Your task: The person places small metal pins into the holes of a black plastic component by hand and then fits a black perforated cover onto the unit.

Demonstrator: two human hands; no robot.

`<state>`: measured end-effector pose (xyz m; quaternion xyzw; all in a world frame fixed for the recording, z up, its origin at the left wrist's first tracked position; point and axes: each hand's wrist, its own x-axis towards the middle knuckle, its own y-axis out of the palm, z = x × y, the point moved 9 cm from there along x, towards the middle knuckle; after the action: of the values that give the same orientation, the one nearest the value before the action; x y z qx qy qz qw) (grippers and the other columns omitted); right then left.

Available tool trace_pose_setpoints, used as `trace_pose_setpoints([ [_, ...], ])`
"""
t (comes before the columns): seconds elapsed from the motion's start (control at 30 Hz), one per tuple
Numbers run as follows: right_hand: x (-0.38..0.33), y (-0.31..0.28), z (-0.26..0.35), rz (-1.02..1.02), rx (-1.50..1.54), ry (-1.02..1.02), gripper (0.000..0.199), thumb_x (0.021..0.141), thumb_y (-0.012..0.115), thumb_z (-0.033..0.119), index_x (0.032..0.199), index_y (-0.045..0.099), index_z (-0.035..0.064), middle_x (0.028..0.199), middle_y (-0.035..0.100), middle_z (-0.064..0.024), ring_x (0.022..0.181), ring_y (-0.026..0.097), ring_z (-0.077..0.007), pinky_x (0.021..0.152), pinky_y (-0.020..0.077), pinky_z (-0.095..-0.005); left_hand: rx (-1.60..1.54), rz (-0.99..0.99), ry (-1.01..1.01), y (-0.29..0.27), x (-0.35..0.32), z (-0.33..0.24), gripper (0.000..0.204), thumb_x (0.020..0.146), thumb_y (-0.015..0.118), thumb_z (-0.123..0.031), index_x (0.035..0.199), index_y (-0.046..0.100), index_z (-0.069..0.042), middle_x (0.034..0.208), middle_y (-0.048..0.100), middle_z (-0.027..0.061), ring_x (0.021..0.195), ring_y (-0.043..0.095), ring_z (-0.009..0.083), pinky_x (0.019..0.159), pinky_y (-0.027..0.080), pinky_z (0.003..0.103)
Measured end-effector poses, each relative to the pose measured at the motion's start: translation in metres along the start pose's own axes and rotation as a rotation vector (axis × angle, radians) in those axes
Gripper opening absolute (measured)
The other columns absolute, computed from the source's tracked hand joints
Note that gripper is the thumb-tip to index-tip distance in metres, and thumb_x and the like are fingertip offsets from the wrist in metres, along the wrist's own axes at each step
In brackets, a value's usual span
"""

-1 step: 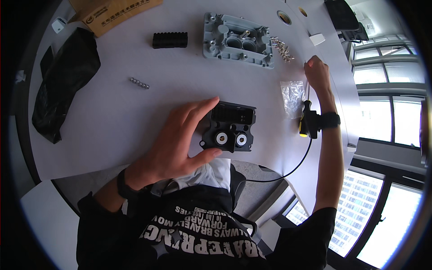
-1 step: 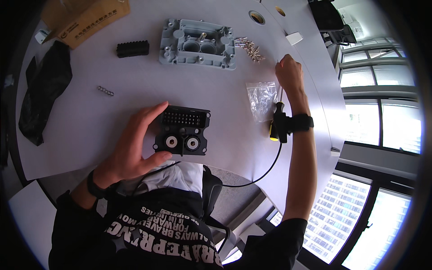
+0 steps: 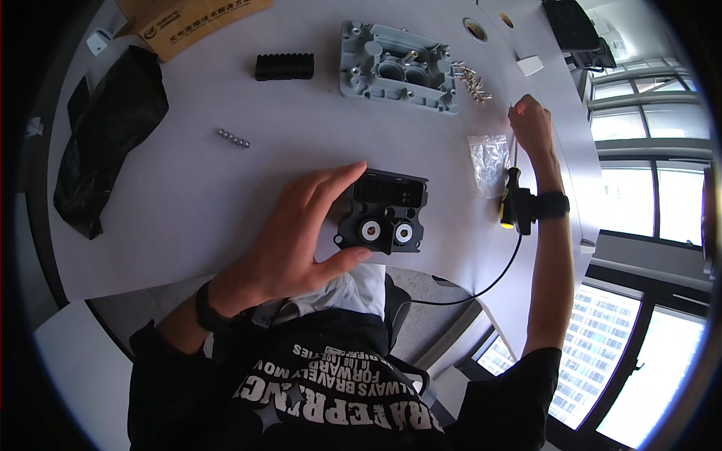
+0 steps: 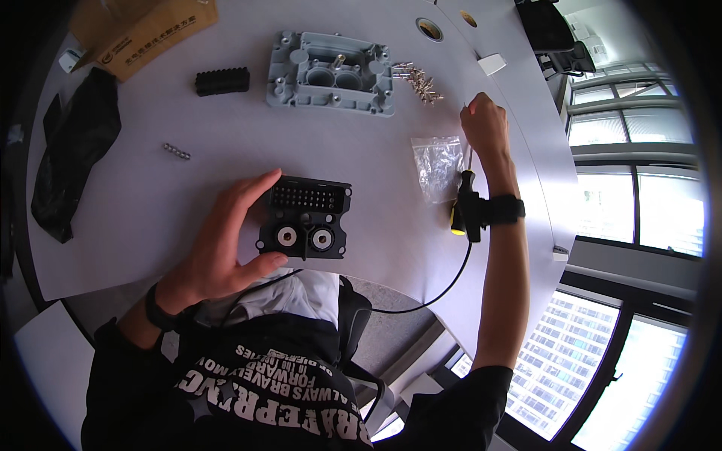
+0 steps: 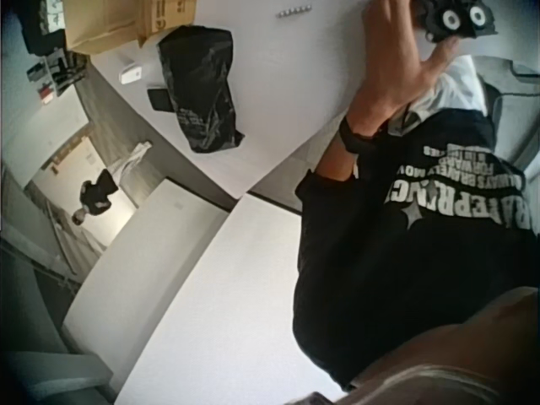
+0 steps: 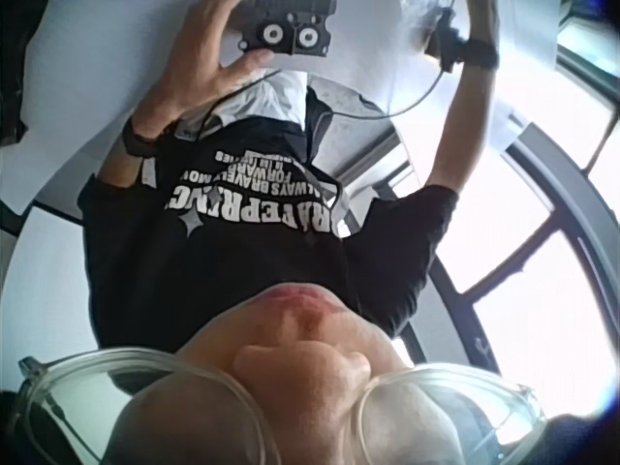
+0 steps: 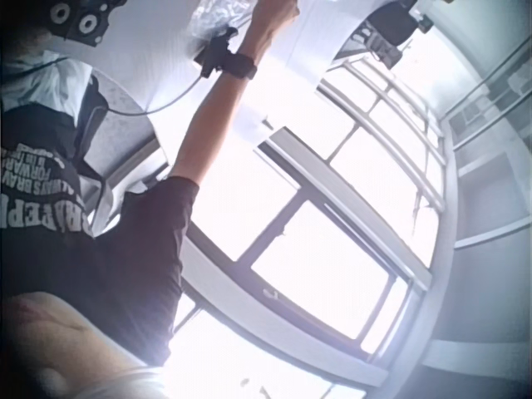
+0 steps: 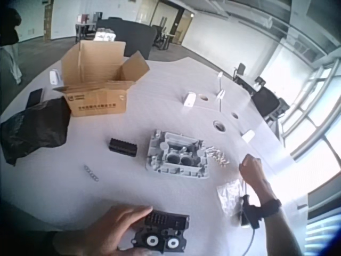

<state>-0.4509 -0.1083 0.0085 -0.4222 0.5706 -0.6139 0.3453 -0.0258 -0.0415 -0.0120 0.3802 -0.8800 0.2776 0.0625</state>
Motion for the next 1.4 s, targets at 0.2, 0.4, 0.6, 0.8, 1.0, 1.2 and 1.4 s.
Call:
trace_pose_setpoints([
  [0.2,-0.077,-0.06,0.078,-0.045,0.363,-0.186,0.008,0.091,0.065,0.005,0.098,0.066,-0.0003,0.089,0.07,-0.0142,0.079,0.071,-0.0265,0.075,0.0559,-0.035,0.016,-0.013,0.015,-0.004,-0.001,-0.001,0.087,0.087,0.08,-0.032,0.156,0.036,-0.005,0.148,0.048,0.0201,0.135,0.047,0.0365,0.114,0.036,0.047],
  [0.4,-0.163,-0.12,0.174,-0.069,0.548,-0.473,0.012,0.084,0.075,-0.006,0.095,0.073,-0.0009,0.089,0.068,-0.0097,0.074,0.069,-0.019,0.063,0.0547,-0.0299,0.0,-0.013,0.035,-0.002,0.0,-0.001,0.087,0.085,0.082,-0.03,0.156,0.037,-0.006,0.149,0.048,0.0197,0.135,0.047,0.0361,0.114,0.036,0.047],
  [0.6,-0.184,-0.107,0.201,0.042,0.596,-0.543,0.018,0.082,0.076,-0.007,0.099,0.075,-0.0017,0.087,0.066,-0.0105,0.072,0.069,-0.0224,0.061,0.0548,-0.0328,-0.002,-0.014,0.037,-0.002,0.0,-0.001,0.086,0.085,0.082,-0.032,0.155,0.038,-0.006,0.148,0.048,0.0198,0.134,0.048,0.0371,0.113,0.037,0.048],
  [0.8,-0.191,-0.092,0.204,0.072,0.566,-0.542,0.026,0.083,0.069,-0.014,0.106,0.074,-0.0014,0.09,0.065,-0.0124,0.074,0.07,-0.026,0.063,0.0561,-0.0349,0.022,-0.011,0.037,0.001,-0.003,0.001,0.085,0.086,0.082,-0.036,0.154,0.039,-0.007,0.147,0.047,0.0206,0.133,0.048,0.0381,0.111,0.039,0.049],
  [1.0,-0.194,-0.093,0.21,0.028,0.425,-0.546,0.022,0.084,0.07,-0.013,0.101,0.073,0.0012,0.088,0.07,-0.01,0.077,0.073,-0.0217,0.063,0.0587,-0.0307,0.034,-0.018,0.041,0.002,-0.004,0.002,0.086,0.086,0.082,-0.037,0.154,0.038,-0.008,0.146,0.047,0.021,0.132,0.049,0.038,0.11,0.04,0.05],
  [1.2,-0.196,-0.096,0.22,-0.016,0.33,-0.599,0.014,0.083,0.074,-0.009,0.093,0.07,0.0004,0.086,0.069,-0.0088,0.074,0.071,-0.0222,0.059,0.056,-0.0327,0.025,-0.022,0.041,0.002,-0.005,0.003,0.086,0.085,0.083,-0.034,0.154,0.039,-0.008,0.147,0.047,0.0196,0.133,0.049,0.0367,0.112,0.04,0.047],
  [1.4,-0.198,-0.096,0.23,-0.086,0.256,-0.683,0.018,0.074,0.074,-0.01,0.087,0.067,-0.0002,0.087,0.058,-0.0075,0.076,0.064,-0.0211,0.06,0.0547,-0.0344,0.059,-0.008,0.05,0.001,-0.004,0.0,0.085,0.085,0.083,-0.034,0.153,0.04,-0.007,0.146,0.048,0.019,0.133,0.049,0.0357,0.112,0.039,0.047],
])
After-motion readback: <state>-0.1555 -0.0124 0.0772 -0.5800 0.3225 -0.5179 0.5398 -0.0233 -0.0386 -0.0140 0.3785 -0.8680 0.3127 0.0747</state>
